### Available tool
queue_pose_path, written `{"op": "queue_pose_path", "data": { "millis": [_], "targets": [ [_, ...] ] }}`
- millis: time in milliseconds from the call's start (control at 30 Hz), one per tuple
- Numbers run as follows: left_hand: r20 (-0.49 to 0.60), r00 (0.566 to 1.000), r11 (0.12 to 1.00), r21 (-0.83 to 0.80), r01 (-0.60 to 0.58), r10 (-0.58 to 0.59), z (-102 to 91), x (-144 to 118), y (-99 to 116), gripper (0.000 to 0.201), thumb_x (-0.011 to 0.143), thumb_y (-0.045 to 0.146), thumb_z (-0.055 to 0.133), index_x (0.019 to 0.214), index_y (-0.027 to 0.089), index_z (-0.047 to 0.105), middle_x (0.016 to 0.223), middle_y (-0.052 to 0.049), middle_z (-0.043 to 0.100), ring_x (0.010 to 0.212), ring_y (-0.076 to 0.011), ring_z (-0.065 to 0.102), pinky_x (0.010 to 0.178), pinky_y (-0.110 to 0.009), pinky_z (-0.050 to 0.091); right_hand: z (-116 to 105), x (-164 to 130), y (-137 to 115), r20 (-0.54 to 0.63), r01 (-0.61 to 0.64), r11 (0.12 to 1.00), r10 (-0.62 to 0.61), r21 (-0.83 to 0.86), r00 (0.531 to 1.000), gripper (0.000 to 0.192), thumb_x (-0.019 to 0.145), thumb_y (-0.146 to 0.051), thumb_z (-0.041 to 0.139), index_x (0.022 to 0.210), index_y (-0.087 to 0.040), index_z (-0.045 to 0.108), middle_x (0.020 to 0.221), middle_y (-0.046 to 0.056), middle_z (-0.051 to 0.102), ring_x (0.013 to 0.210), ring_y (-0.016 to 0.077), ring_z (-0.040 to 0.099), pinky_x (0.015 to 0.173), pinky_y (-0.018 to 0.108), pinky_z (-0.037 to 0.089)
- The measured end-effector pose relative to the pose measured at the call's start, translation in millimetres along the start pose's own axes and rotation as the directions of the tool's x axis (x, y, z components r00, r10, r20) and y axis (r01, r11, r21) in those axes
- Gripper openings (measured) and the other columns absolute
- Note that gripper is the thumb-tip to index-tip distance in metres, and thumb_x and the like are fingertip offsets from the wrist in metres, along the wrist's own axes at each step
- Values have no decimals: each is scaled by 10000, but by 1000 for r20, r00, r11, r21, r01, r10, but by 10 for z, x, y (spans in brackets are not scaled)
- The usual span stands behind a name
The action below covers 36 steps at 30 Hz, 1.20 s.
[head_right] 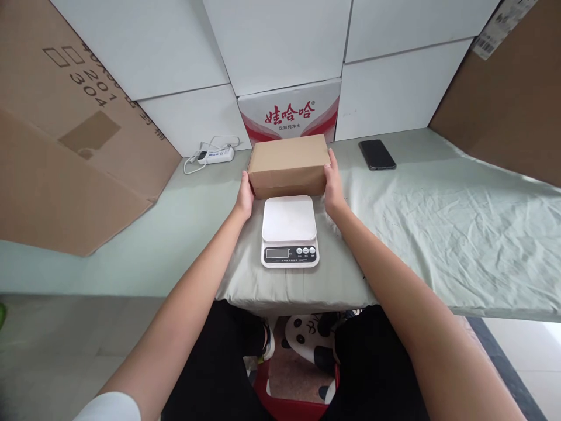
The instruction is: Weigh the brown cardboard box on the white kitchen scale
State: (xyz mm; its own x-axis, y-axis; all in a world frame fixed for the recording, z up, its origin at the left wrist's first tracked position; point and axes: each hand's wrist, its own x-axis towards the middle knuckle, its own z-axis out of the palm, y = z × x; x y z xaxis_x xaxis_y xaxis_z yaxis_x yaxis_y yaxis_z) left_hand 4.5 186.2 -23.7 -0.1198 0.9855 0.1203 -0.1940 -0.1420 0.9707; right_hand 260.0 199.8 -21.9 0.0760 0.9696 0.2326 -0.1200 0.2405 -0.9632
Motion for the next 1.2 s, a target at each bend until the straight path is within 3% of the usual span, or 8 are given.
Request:
{"op": "queue_pose_path", "data": {
  "millis": [133,300,567,767,1000,1200],
  "targets": [
    [-7,1000,1000,13,-17,17,14,10,29,646,1197,630,206,1414,272,698,1574,58,764,1703,-213,469,1408,-386,395,41,-21,-60,15,22,1000,-22,-11,1000,1065,841,-985,524,1740,-443,345,1861,-56,434,1743,294,412,1466,544,347],
    [21,995,995,30,-96,96,84,-99,289,615,1191,638,257,1392,279,714,1546,51,782,1731,-214,423,1412,-373,382,-14,-71,-278,20,148,988,-147,-50,989,1075,834,-981,547,1748,-465,317,1881,-71,384,1797,302,303,1470,545,344],
    [58,992,990,81,-115,110,78,-770,622,647,1097,768,405,1316,289,781,1555,-57,771,1744,-338,408,1412,-460,413,-92,-683,-632,32,150,982,-148,-112,989,916,906,-973,491,1716,-567,354,1860,-100,414,1801,357,286,1430,642,403],
    [-24,997,995,65,-74,76,120,-1105,840,543,1108,624,419,1333,275,769,1551,-69,760,1714,-351,452,1390,-498,436,-104,-1074,-803,11,141,983,-141,-118,990,762,986,-893,471,1686,-606,387,1850,-114,424,1806,376,260,1392,677,446],
    [-31,999,994,105,-14,17,95,-1261,917,458,1076,486,396,1189,260,777,1351,-88,840,1598,-345,587,1287,-473,546,-149,-1306,-782,31,26,999,-25,-33,999,707,1014,-829,482,1673,-584,406,1860,-117,400,1777,343,343,1364,637,510],
    [-38,999,993,116,-24,29,71,-1321,845,420,1024,428,414,1194,284,770,1372,-73,836,1594,-327,587,1270,-452,554,-163,-1388,-744,29,-11,1000,10,22,1000,695,1006,-800,539,1648,-551,448,1831,-80,448,1736,334,413,1384,629,482]
  ]
}}
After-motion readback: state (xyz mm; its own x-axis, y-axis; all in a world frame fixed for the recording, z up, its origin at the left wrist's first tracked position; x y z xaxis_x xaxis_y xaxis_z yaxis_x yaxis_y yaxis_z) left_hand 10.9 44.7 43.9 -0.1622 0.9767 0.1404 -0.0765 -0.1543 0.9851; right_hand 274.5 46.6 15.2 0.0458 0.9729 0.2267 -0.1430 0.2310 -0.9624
